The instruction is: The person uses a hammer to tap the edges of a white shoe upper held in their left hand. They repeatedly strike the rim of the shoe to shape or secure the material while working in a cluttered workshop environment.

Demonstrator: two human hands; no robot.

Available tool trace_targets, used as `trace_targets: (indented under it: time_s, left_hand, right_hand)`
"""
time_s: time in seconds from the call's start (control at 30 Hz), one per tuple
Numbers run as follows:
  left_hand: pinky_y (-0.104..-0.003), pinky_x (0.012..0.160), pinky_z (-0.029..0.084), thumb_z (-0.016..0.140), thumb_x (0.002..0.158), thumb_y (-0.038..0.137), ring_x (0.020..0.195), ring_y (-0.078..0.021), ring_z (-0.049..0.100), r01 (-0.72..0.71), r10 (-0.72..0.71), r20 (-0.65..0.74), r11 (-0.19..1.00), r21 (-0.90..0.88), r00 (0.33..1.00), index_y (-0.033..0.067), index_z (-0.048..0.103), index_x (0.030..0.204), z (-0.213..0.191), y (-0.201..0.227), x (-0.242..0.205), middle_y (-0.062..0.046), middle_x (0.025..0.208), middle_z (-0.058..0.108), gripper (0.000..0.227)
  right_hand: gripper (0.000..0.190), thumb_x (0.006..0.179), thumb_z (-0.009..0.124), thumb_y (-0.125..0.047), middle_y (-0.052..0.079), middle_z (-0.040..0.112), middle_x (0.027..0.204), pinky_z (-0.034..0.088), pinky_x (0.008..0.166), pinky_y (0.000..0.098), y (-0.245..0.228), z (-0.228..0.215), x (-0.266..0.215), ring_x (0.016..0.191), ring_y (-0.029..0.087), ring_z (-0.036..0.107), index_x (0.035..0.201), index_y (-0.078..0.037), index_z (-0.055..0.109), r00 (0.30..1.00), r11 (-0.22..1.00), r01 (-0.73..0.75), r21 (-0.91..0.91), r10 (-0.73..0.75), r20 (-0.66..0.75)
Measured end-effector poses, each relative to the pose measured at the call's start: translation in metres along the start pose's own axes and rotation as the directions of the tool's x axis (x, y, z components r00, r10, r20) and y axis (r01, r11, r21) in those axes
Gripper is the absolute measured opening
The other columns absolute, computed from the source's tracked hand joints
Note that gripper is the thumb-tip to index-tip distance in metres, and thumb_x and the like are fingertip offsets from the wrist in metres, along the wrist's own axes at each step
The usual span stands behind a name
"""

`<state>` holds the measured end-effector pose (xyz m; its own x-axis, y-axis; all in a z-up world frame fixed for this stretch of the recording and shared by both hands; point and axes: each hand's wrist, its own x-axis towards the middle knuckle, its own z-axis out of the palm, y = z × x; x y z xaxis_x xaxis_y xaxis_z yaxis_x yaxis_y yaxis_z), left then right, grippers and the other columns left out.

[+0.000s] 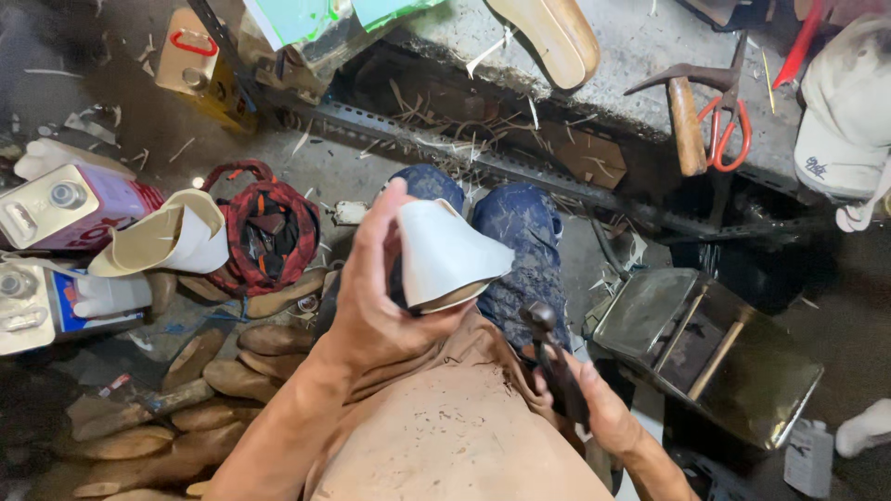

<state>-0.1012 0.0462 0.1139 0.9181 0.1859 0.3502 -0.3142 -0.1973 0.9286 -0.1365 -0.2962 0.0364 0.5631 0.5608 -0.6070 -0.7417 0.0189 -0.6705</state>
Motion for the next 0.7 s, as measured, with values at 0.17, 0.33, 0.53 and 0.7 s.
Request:
trace_targets:
  time_s: [0.17, 0.33, 0.53, 0.7]
  left_hand:
    - [-0.041, 0.123, 0.039, 0.091, 0.080, 0.025, 0.143, -0.0352, 0.051, -0.131, 0.098, 0.189, 0.976, 0.171, 0.977, 0.0003, 0.023, 0.158, 0.030, -0.024, 0.009, -0.020, 0.160, 0.042, 0.106]
    - [-0.049, 0.126, 0.040, 0.078, 0.091, 0.037, 0.143, -0.0417, 0.055, -0.295, 0.228, 0.259, 0.920, 0.257, 0.939, -0.0020, 0.025, 0.157, 0.054, -0.030, -0.003, -0.017, 0.162, 0.040, 0.093]
    - [-0.058, 0.120, 0.041, 0.071, 0.089, 0.019, 0.132, -0.0416, 0.055, -0.429, 0.354, 0.399, 0.896, 0.117, 0.846, 0.0007, 0.022, 0.158, 0.069, -0.019, -0.017, -0.025, 0.145, 0.052, 0.086]
    - [-0.055, 0.120, 0.041, 0.039, 0.107, 0.002, 0.132, -0.0365, 0.058, -0.547, 0.400, 0.492, 0.813, 0.199, 0.773, 0.0058, 0.039, 0.151, 0.079, -0.011, -0.029, -0.017, 0.145, 0.055, 0.044]
  right_hand:
    - [0.040, 0.097, 0.058, -0.027, 0.008, 0.066, 0.081, 0.051, 0.075, 0.0285, -0.042, 0.043, -0.019, 0.077, 0.016, 0.061, 0.123, 0.000, 0.072, 0.952, 0.888, -0.165, -0.430, 0.030, -0.303]
    - [0.048, 0.098, 0.050, -0.038, 0.001, 0.079, 0.109, 0.055, 0.091, 0.0277, -0.095, 0.060, -0.060, 0.091, 0.011, 0.079, 0.137, -0.011, 0.061, 0.994, 0.750, -0.040, -0.660, -0.035, -0.100]
    - [0.053, 0.095, 0.048, -0.047, -0.013, 0.084, 0.120, 0.051, 0.098, 0.0227, -0.120, 0.074, -0.097, 0.109, -0.001, 0.071, 0.135, -0.018, 0.067, 0.955, 0.534, -0.296, -0.792, 0.172, -0.242]
    - [0.027, 0.103, 0.046, -0.046, -0.006, 0.066, 0.080, 0.047, 0.071, 0.0288, -0.131, 0.089, -0.116, 0.070, 0.014, 0.051, 0.104, -0.024, 0.063, 0.914, 0.269, -0.377, -0.886, 0.264, -0.308]
